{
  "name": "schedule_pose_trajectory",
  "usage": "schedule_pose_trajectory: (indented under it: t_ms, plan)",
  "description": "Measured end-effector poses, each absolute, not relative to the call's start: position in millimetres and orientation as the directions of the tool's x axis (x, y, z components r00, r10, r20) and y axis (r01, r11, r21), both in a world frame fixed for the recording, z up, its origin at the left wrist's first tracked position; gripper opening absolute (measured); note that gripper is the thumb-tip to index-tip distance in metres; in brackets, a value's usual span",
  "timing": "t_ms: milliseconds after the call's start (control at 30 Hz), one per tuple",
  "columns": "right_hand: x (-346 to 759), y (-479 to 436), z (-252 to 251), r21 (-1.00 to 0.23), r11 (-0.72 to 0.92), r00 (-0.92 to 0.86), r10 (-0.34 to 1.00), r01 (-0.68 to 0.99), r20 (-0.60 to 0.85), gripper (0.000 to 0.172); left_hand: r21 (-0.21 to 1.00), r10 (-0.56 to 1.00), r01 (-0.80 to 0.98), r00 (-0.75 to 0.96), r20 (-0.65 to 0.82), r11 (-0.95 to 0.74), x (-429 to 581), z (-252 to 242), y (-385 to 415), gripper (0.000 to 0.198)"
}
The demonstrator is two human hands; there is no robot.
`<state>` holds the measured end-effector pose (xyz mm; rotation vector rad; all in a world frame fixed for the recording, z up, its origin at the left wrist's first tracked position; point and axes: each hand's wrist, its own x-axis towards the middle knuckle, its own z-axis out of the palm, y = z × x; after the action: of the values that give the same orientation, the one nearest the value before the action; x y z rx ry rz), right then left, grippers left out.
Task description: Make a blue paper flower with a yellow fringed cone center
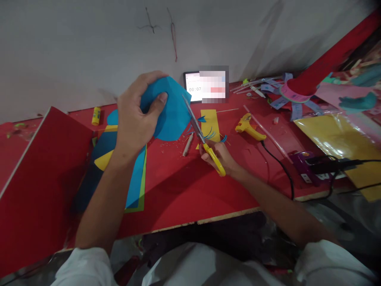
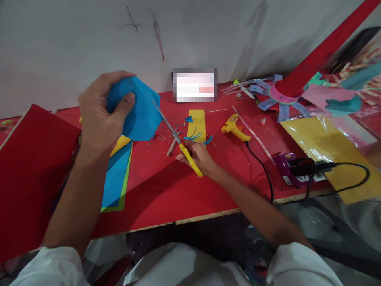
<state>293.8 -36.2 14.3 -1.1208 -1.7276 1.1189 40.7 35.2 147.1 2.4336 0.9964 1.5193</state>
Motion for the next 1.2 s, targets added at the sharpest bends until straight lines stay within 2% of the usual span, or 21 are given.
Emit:
schedule_pose_trajectory:
  t_ms: [267,533,667,900,1200]
  plan:
    - [290.2,-41.7,21.0,-0.969,0.179,-0.3,0.946,0.171,0.122,0.078,0.48,0.623,0.464,0.226,0.749,-0.745,47.8,140.5,33.8,0.044]
    - [288.3,-42.3,14.7,-0.974,0.195,-0.271,0.95,0.116,0.158,0.078,0.498,0.608,0.454,0.13,0.783,-0.738,58.3,126.6,35.2,0.042]
    - [287.2,-42.5,12.8,-0.978,0.189,-0.276,0.948,0.087,0.159,0.079,0.517,0.623,0.45,0.12,0.773,-0.728,60.7,124.1,35.4,0.043]
    - [283.1,-38.9,8.9,-0.977,0.195,-0.295,0.942,0.089,0.162,0.078,0.5,0.623,0.47,0.148,0.768,-0.728,63.4,134.8,25.2,0.028]
    - [289.1,-40.9,11.5,-0.965,0.247,-0.288,0.934,0.09,0.213,0.074,0.526,0.625,0.416,0.145,0.767,-0.742,65.4,131.6,26.8,0.032]
